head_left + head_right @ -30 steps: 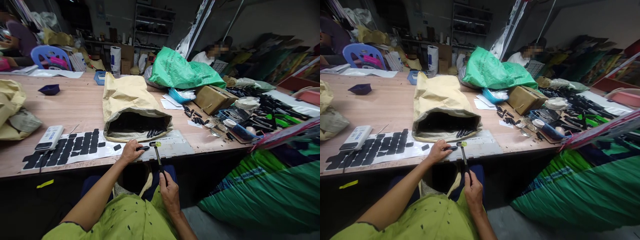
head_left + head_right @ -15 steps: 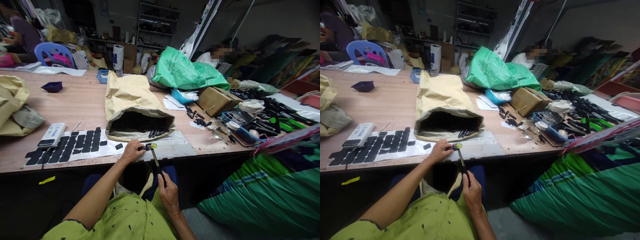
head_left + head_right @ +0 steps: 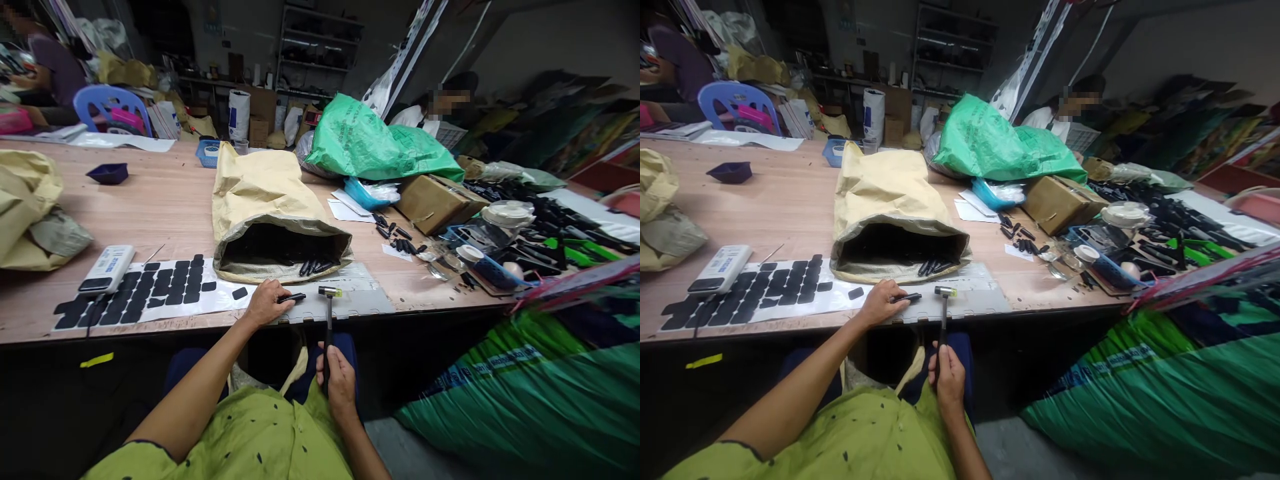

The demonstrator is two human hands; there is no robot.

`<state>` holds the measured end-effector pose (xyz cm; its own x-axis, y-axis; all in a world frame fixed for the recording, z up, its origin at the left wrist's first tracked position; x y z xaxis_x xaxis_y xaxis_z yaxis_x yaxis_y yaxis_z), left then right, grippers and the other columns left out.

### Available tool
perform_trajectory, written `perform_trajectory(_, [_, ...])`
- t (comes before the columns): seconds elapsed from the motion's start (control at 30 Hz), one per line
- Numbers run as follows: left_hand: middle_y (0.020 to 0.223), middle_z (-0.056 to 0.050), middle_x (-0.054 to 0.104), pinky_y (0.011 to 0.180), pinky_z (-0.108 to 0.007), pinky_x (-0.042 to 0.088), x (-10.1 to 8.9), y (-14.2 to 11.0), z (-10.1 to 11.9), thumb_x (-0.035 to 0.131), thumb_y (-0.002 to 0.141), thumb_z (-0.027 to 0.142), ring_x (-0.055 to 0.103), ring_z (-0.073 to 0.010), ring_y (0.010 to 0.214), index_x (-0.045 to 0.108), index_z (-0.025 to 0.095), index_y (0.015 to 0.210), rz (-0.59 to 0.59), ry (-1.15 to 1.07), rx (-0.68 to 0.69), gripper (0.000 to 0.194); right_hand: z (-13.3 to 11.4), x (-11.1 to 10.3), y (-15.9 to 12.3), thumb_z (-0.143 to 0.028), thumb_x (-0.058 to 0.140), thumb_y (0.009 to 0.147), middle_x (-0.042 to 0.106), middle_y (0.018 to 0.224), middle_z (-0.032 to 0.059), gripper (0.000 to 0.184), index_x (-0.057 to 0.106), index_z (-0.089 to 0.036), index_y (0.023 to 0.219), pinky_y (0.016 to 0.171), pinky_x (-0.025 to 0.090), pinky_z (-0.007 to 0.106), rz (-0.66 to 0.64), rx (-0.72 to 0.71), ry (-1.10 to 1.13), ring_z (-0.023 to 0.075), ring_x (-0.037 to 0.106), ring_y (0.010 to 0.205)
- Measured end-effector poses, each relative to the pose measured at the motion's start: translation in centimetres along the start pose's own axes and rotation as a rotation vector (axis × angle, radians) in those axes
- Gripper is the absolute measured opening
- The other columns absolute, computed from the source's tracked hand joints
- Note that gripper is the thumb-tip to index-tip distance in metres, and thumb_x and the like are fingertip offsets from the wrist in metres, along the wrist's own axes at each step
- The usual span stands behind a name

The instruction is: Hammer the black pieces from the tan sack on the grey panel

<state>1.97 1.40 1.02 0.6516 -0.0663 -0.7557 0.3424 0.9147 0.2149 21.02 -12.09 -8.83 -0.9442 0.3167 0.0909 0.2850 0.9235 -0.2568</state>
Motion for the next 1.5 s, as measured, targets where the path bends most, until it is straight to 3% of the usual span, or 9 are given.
perform_trajectory(0.23, [0.077,-0.003,0.061,0.076,-0.031,0.038,-0.6,-0.3,0.6,0.050,0.091,0.036,0.049,-0.0172,0.079,0.074,0.022,0.081,-0.027,-0.017,-0.004,0.029,0.1,0.0,1.1,-0.061,0.059,0.081,0.052,0.054,-0.0058,0.045,0.062,-0.018,0.095,0.034,0.034,0.020,-0.017,0.031,0.128,0.0074,0.041,0.036])
perform_trajectory(0.5, [0.086,-0.003,0.063,0.083,-0.032,0.039,-0.8,-0.7,1.1,0.053,0.090,0.038,0.051,-0.0180,0.086,0.074,0.023,0.080,-0.069,-0.049,0.015,0.027,0.6,0.0,1.2,-0.059,0.055,0.086,0.053,0.056,-0.0057,0.043,0.060,-0.018,0.098,0.035,0.034,0.020,-0.039,0.009,0.124,0.0074,0.041,0.037])
perform_trajectory(0.73, [0.138,-0.004,0.048,0.106,-0.048,0.027,-0.2,-6.2,2.8,0.063,0.084,0.041,0.038,-0.0295,0.128,0.075,0.028,0.086,-0.188,0.039,0.142,0.018,0.2,0.2,1.1,-0.061,0.055,0.085,0.053,0.055,-0.0062,0.045,0.060,-0.018,0.096,0.035,0.034,0.020,-0.039,0.001,0.117,0.0073,0.041,0.036])
perform_trajectory(0.83, [0.149,-0.005,0.037,0.110,-0.054,0.022,0.3,-8.4,3.6,0.072,0.074,0.037,0.027,-0.0353,0.136,0.074,0.027,0.087,-0.199,0.092,0.179,0.016,0.2,0.3,1.1,-0.063,0.055,0.084,0.052,0.055,-0.0060,0.046,0.059,-0.018,0.095,0.035,0.034,0.020,-0.038,0.001,0.118,0.0076,0.041,0.036])
perform_trajectory(0.9, [0.148,-0.006,0.039,0.110,-0.054,0.024,0.3,-8.6,4.0,0.077,0.068,0.034,0.030,-0.0361,0.135,0.072,0.026,0.088,-0.162,0.090,0.171,0.022,0.2,0.3,1.1,-0.064,0.055,0.084,0.052,0.055,-0.0059,0.047,0.059,-0.018,0.095,0.035,0.034,0.020,-0.037,0.006,0.114,0.0077,0.041,0.036])
perform_trajectory(1.03, [0.108,-0.007,0.064,0.094,-0.041,0.041,-0.7,-5.4,4.4,0.066,0.078,0.031,0.054,-0.0249,0.105,0.068,0.022,0.089,0.010,0.033,0.056,0.014,0.5,0.1,1.2,-0.063,0.054,0.085,0.052,0.055,-0.0056,0.047,0.059,-0.018,0.095,0.035,0.034,0.020,-0.035,0.004,0.098,0.0077,0.042,0.037])
perform_trajectory(1.17, [0.088,-0.005,0.063,0.081,-0.033,0.045,-1.3,0.8,3.8,0.059,0.083,0.029,0.057,-0.0200,0.088,0.066,0.020,0.091,0.177,0.002,-0.105,0.014,0.7,0.0,1.2,-0.065,0.055,0.083,0.052,0.055,-0.0055,0.048,0.060,-0.018,0.094,0.035,0.033,0.020,-0.036,0.013,0.100,0.0079,0.041,0.036])
perform_trajectory(1.33, [0.097,-0.010,0.063,0.072,-0.033,0.045,1.1,6.8,1.6,0.055,0.086,0.039,0.060,-0.0232,0.088,0.068,0.017,0.093,0.088,0.088,-0.345,0.027,0.4,0.1,1.2,-0.065,0.056,0.082,0.052,0.055,-0.0060,0.048,0.060,-0.018,0.093,0.035,0.033,0.020,-0.045,0.016,0.097,0.0076,0.042,0.036])
perform_trajectory(1.5, [0.102,-0.012,0.062,0.074,-0.035,0.044,2.4,8.0,0.8,0.053,0.087,0.037,0.059,-0.0265,0.094,0.068,0.017,0.094,0.050,0.180,-0.392,0.026,0.0,0.1,1.1,-0.065,0.055,0.083,0.052,0.055,-0.0059,0.048,0.060,-0.018,0.093,0.035,0.033,0.020,-0.044,0.015,0.096,0.0072,0.041,0.036])
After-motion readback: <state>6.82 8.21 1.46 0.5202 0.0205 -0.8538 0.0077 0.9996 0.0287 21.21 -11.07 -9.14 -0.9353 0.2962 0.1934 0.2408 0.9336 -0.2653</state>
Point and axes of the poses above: each hand's wrist, its own y-axis towards the middle knuckle, its own x-axis out of the palm, z = x × y, the point moved 7 cm from there along y, towards the middle knuckle
